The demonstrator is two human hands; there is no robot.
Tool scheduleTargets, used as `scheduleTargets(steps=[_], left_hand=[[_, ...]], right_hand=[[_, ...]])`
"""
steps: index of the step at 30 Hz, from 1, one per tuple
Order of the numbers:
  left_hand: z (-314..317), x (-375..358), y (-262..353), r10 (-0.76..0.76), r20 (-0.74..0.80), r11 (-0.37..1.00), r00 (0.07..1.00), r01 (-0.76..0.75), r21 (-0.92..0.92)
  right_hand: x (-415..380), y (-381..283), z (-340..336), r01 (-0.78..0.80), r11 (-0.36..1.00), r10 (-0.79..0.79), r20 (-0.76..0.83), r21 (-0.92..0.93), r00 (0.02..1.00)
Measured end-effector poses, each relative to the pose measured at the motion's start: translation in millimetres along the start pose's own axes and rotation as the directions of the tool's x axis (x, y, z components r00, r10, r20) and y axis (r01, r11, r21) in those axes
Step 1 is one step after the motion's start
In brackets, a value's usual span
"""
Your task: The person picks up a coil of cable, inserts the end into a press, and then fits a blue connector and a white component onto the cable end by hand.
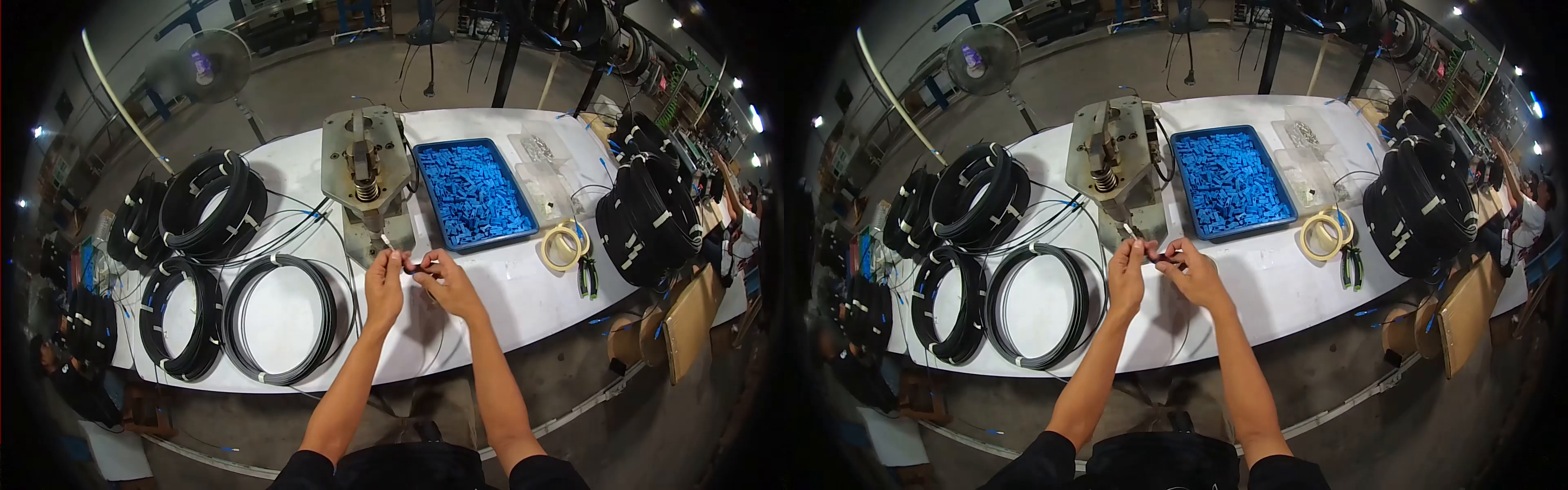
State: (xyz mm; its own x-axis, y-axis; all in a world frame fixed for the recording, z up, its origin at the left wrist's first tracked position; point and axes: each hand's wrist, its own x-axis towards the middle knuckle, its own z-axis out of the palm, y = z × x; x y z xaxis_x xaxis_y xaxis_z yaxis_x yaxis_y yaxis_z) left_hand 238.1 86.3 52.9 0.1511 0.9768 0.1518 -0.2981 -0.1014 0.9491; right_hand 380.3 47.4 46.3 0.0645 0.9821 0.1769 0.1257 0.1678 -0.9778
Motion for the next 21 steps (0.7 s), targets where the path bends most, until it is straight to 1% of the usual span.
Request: scheduleTargets(steps=[1,2,3,4,5,6,7,8,9,10,11,12,13,15,16,17,19,20,21], left_hand=[[-4.6,1.9,-2.6,0.050,0.014,0.999,0.999,-0.050,-0.012],[-7.0,1.2,4.3,-0.028,0.030,0.998,0.999,0.029,-0.049],[-6.6,-0.8,6.9,-0.138,0.035,0.984,0.990,0.141,-0.108],[-10.3,-1.3,10.6,-0.228,0.102,0.970,0.968,0.235,-0.061],[-13.0,-0.6,12.6,-0.316,0.163,0.947,0.935,0.322,-0.007],[-11.3,0.9,10.8,-0.318,0.168,0.946,0.933,0.324,-0.008],[-9.4,3.1,8.5,-0.262,0.230,0.955,0.937,0.217,0.204],[-7.5,4.8,7.4,-0.216,0.300,0.914,0.929,0.085,0.397],[-6.4,6.1,6.9,-0.215,0.304,0.915,0.928,0.083,0.395],[-5.0,9.9,7.4,-0.229,0.323,0.895,0.918,0.068,0.440],[-4.1,14.2,8.0,-0.243,0.341,0.873,0.908,0.052,0.485],[-4.2,16.5,8.1,-0.262,0.355,0.848,0.898,0.038,0.528],[-5.6,18.8,8.3,-0.258,0.354,0.850,0.899,0.037,0.526],[-12.4,24.7,8.8,-0.177,0.408,0.809,0.896,-0.104,0.579],[-15.4,26.4,13.2,-0.224,0.401,0.779,0.888,-0.084,0.621],[-17.8,27.2,15.1,-0.226,0.402,0.779,0.887,-0.083,0.621],[-22.4,28.0,18.1,-0.209,0.418,0.803,0.884,-0.089,0.590],[-24.2,28.0,21.0,-0.219,0.429,0.809,0.876,-0.083,0.582],[-27.3,28.0,19.7,-0.223,0.430,0.809,0.875,-0.080,0.582]], right_hand=[[0.7,0.6,-8.8,0.004,0.999,-0.005,0.053,0.032,0.999],[6.2,3.4,-14.7,0.024,0.970,-0.024,-0.001,0.241,1.000],[10.1,3.5,-30.4,-0.064,0.977,0.078,-0.060,0.203,0.995],[16.6,6.1,-45.1,-0.049,0.999,0.050,-0.156,0.006,0.986],[25.1,10.2,-57.3,-0.051,0.980,0.003,-0.243,-0.192,0.970],[35.0,14.7,-66.8,-0.053,0.980,0.003,-0.247,-0.194,0.969],[45.2,19.8,-75.4,-0.049,0.937,-0.062,-0.303,-0.347,0.951],[53.1,25.9,-81.3,-0.056,0.869,-0.135,-0.344,-0.492,0.929],[59.2,32.5,-84.3,-0.056,0.868,-0.137,-0.347,-0.494,0.928],[66.8,32.5,-85.6,-0.064,0.749,-0.163,-0.276,-0.660,0.947],[72.7,32.2,-87.8,-0.060,0.598,-0.173,-0.202,-0.799,0.964],[75.7,33.4,-87.9,-0.107,0.618,-0.075,-0.194,-0.779,0.978],[78.4,33.9,-86.9,-0.103,0.616,-0.079,-0.191,-0.781,0.978],[83.8,35.9,-86.1,-0.171,0.567,0.051,-0.174,-0.806,0.984],[83.4,36.1,-88.0,-0.136,0.565,0.034,-0.142,-0.814,0.989],[82.5,36.8,-88.2,-0.138,0.565,0.036,-0.143,-0.814,0.989],[80.5,39.6,-87.7,-0.110,0.624,-0.024,-0.161,-0.773,0.987],[80.9,42.7,-89.3,-0.111,0.624,-0.022,-0.160,-0.773,0.987],[80.7,45.4,-92.0,-0.073,0.662,-0.054,-0.145,-0.745,0.988]])
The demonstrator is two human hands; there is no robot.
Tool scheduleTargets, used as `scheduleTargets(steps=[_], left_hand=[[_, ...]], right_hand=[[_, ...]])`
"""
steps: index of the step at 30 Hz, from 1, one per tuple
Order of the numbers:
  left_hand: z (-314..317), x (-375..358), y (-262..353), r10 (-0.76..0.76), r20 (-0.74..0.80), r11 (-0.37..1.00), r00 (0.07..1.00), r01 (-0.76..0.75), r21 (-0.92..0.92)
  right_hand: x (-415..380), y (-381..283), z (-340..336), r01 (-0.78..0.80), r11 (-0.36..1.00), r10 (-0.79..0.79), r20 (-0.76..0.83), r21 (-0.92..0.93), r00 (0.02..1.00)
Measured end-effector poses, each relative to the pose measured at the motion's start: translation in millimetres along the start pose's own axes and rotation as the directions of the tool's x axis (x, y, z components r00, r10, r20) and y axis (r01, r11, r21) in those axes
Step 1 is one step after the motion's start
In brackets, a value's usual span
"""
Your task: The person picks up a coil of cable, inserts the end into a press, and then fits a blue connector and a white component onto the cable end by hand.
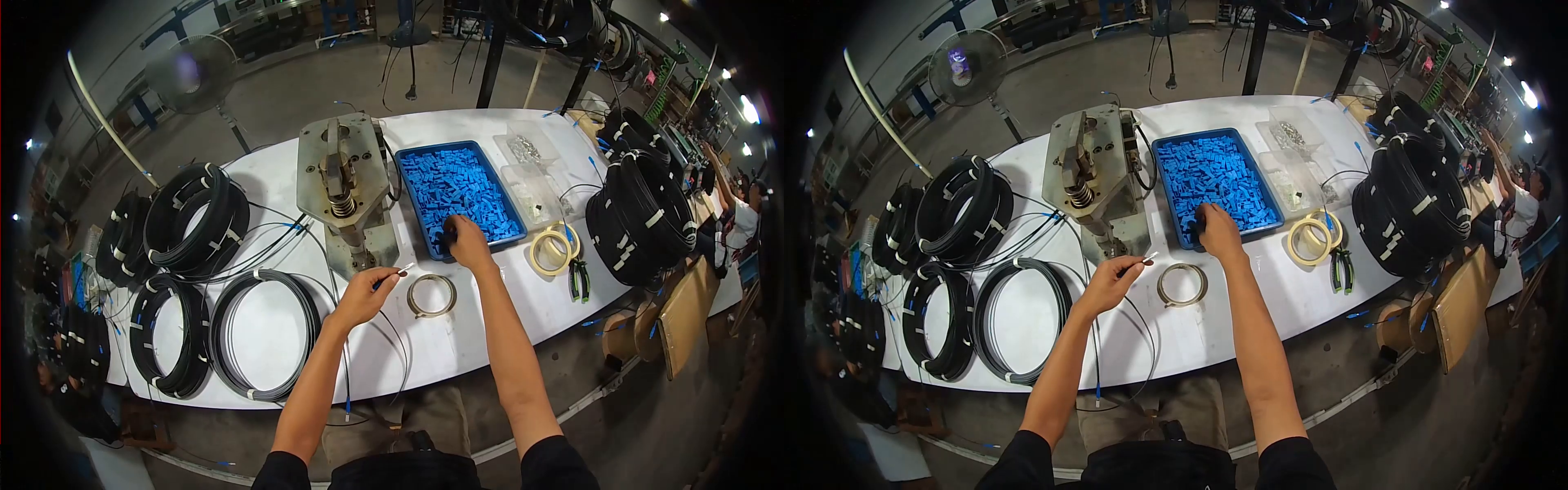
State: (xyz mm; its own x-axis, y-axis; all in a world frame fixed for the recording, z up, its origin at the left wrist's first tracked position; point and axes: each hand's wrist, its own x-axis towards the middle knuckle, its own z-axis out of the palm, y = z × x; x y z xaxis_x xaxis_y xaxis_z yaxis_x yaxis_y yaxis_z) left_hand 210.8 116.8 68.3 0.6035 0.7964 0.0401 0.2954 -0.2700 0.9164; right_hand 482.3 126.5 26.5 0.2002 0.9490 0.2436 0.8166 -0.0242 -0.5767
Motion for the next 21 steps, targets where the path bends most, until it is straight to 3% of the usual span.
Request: scheduleTargets(steps=[2,4,5,7,8,9,10,12,15,21], left_hand=[[-0.1,0.4,-5.3,0.057,-0.015,0.998,0.998,-0.058,-0.031],[2.8,-1.9,-8.8,0.040,-0.052,0.996,0.998,-0.044,-0.071],[3.4,-3.6,-9.3,0.021,-0.092,0.994,0.996,-0.031,-0.109],[4.7,-10.1,-7.3,0.000,-0.114,0.986,0.993,-0.019,-0.166],[6.7,-12.4,-5.9,-0.017,-0.133,0.975,0.991,-0.013,-0.221],[11.1,-14.2,-5.4,0.025,-0.186,0.967,0.982,-0.071,-0.244],[11.7,-19.0,-0.8,0.011,-0.187,0.968,0.982,-0.058,-0.246],[7.8,-24.0,12.4,-0.008,-0.112,0.978,0.994,-0.016,-0.209],[8.9,-26.4,19.7,0.036,-0.134,0.980,0.990,-0.062,-0.190],[0.6,-33.3,42.4,0.071,-0.141,0.989,0.987,-0.089,-0.121]], right_hand=[[-1.7,-0.2,-3.9,0.030,0.998,-0.029,-0.016,0.047,0.999],[-5.9,-5.0,-9.4,0.033,0.955,-0.027,-0.024,0.295,0.999],[-9.6,-11.4,-12.6,0.035,0.955,-0.030,-0.021,0.295,0.999],[-24.3,-26.2,-18.4,-0.064,0.611,0.129,-0.019,0.789,0.992],[-31.5,-35.7,-22.6,-0.068,0.612,0.123,-0.010,0.788,0.992],[-42.0,-46.1,-25.5,-0.084,0.522,0.102,0.036,0.849,0.994],[-52.7,-53.9,-25.8,-0.107,0.422,0.082,0.080,0.900,0.993],[-62.8,-64.6,-23.6,-0.097,0.395,0.041,0.088,0.914,0.995],[-74.2,-82.7,-23.2,-0.067,0.234,-0.013,0.072,0.970,0.997],[-83.2,-102.2,-34.5,-0.065,0.238,-0.045,0.078,0.969,0.996]])
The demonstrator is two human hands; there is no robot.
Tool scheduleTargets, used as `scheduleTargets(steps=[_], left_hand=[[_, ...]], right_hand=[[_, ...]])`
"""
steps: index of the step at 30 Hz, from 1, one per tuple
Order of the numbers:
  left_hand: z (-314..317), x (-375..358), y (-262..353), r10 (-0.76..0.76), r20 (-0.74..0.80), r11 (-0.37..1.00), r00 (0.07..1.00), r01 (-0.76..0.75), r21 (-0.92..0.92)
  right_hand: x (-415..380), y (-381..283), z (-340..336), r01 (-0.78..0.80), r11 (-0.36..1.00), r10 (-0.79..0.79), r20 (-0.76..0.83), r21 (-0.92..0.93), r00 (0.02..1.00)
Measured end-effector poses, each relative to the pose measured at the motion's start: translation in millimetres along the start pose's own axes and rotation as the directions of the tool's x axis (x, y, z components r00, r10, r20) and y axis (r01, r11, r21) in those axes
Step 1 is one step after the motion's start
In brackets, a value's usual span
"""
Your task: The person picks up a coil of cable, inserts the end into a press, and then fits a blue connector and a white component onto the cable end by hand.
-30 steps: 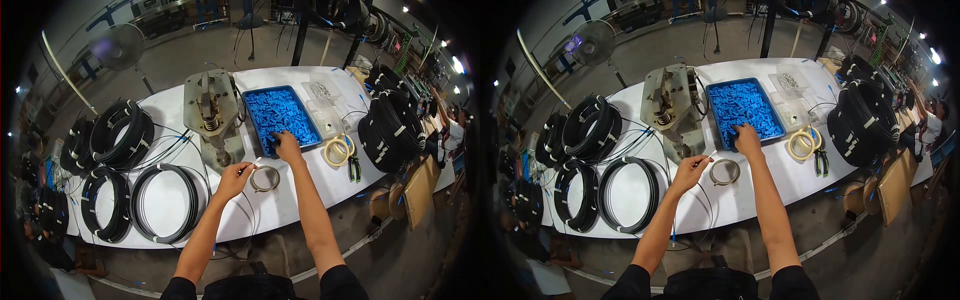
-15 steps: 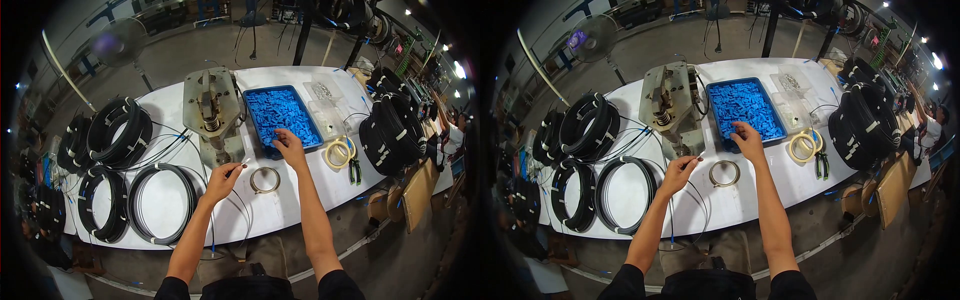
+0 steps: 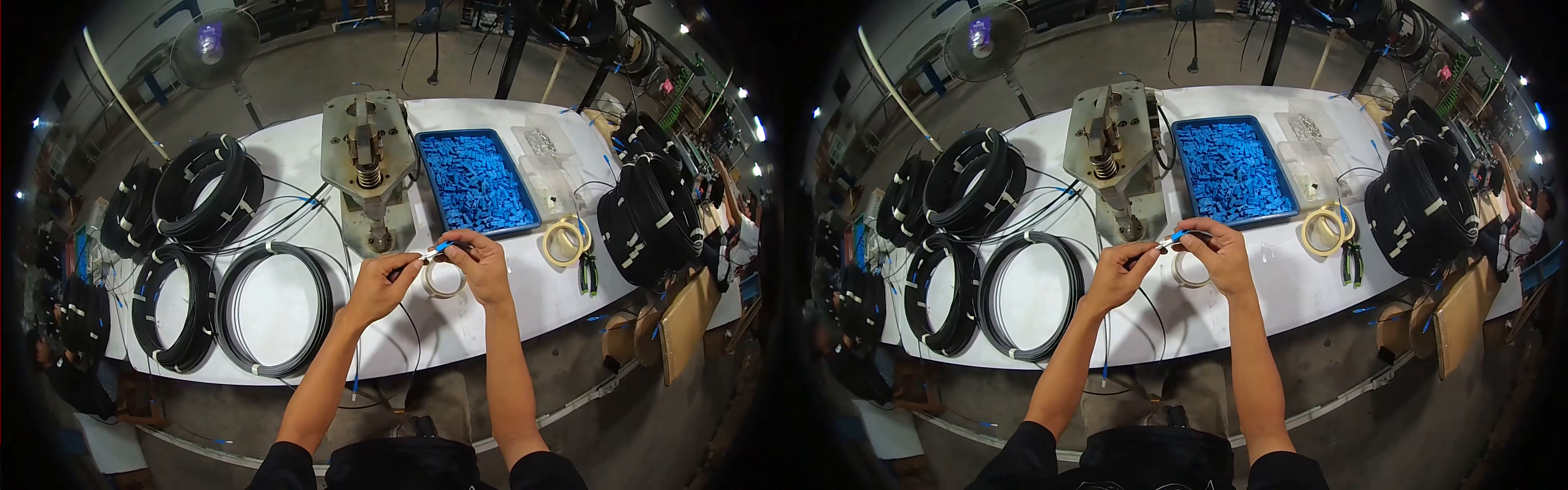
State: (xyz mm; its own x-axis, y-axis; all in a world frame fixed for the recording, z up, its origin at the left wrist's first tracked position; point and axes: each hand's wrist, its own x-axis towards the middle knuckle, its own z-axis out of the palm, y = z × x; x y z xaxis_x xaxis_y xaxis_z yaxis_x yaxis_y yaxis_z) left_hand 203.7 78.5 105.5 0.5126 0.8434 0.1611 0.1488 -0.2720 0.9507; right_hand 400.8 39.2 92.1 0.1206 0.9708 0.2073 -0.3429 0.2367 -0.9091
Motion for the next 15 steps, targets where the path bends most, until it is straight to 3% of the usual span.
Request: scheduleTargets(steps=[7,9,13,15], left_hand=[[-1.1,0.6,1.4,0.114,-0.055,0.993,0.992,-0.113,0.029],[-1.4,0.3,1.7,0.128,-0.060,0.991,0.990,-0.126,0.046],[-2.3,-3.3,3.8,0.042,-0.032,0.999,0.999,-0.041,0.018],[-2.7,-5.0,2.9,-0.017,0.002,1.000,1.000,0.017,0.006]], right_hand=[[-2.6,-11.4,3.3,0.030,0.993,-0.028,0.021,-0.117,0.999],[-3.1,-13.9,3.6,-0.041,0.988,0.044,0.019,-0.146,0.999],[-4.2,-13.9,6.9,-0.079,0.986,0.082,0.012,-0.146,0.997],[-5.0,-9.1,6.4,-0.016,0.989,0.022,0.040,-0.149,0.999]])
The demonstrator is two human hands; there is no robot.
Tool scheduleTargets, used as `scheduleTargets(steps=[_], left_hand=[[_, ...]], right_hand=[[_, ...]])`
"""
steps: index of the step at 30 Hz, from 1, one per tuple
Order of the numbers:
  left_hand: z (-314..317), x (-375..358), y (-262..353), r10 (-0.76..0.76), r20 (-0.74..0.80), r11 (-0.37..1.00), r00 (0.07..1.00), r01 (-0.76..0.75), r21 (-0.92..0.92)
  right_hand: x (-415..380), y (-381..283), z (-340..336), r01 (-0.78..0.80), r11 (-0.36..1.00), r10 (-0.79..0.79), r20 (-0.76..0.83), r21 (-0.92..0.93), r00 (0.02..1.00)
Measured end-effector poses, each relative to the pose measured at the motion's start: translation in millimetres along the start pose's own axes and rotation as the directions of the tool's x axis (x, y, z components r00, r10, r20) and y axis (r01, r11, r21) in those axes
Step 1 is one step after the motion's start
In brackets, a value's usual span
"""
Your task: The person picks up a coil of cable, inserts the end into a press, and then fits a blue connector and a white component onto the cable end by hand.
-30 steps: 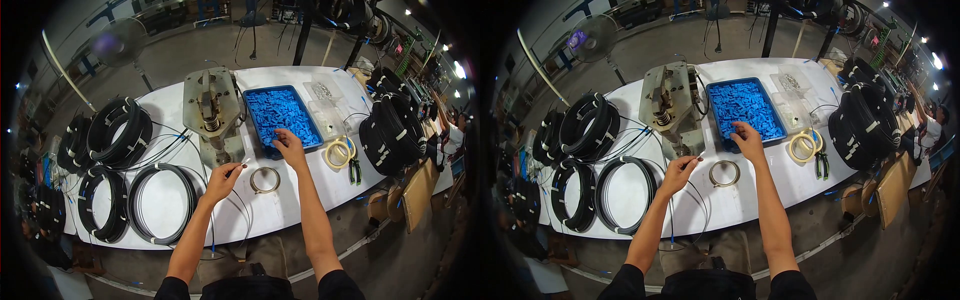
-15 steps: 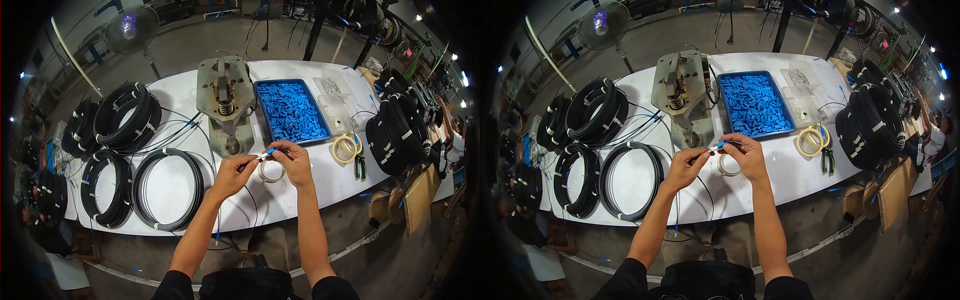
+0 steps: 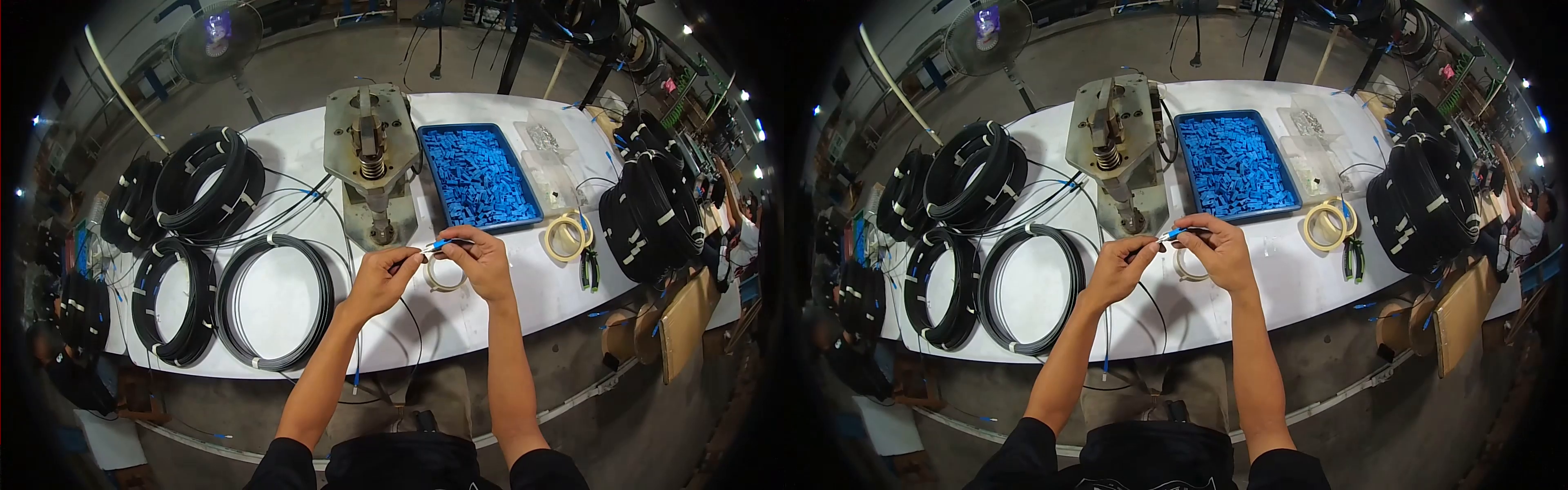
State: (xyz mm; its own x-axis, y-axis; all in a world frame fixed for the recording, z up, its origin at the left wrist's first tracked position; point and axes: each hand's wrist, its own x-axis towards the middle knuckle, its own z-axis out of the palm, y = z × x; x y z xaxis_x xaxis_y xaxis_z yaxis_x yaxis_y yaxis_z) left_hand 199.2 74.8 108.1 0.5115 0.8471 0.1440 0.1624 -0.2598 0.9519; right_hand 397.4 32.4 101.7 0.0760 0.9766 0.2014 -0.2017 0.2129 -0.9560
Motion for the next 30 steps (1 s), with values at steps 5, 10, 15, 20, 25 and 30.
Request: scheduleTargets(steps=[5,10,15,20,25,30], left_hand=[[-1.6,1.0,-3.1,0.030,0.004,0.999,1.000,-0.030,0.030],[-0.4,1.0,-2.3,0.022,0.012,1.000,1.000,-0.022,0.021],[1.6,0.1,-1.0,-0.002,0.018,1.000,1.000,0.002,0.022],[1.5,-0.2,-4.4,-0.029,0.030,0.999,0.999,0.030,-0.016],[0.5,0.3,-7.1,-0.012,0.006,1.000,1.000,0.012,-0.022],[1.8,0.4,-4.9,0.081,-0.083,0.996,0.993,-0.083,-0.018]], right_hand=[[-0.3,-4.8,-0.9,-0.029,0.998,0.029,0.007,-0.057,1.000],[-1.2,-7.2,-3.5,-0.052,0.996,0.054,0.025,-0.074,0.998],[-3.8,-8.0,-4.5,-0.042,0.998,0.042,0.010,-0.038,0.999],[-1.8,-3.3,-6.0,-0.026,0.999,0.026,-0.002,-0.038,1.000],[-1.6,-2.1,-4.1,-0.016,0.999,0.016,-0.007,-0.043,1.000],[-2.4,-2.8,-1.7,-0.018,0.998,0.018,-0.013,-0.058,1.000]])
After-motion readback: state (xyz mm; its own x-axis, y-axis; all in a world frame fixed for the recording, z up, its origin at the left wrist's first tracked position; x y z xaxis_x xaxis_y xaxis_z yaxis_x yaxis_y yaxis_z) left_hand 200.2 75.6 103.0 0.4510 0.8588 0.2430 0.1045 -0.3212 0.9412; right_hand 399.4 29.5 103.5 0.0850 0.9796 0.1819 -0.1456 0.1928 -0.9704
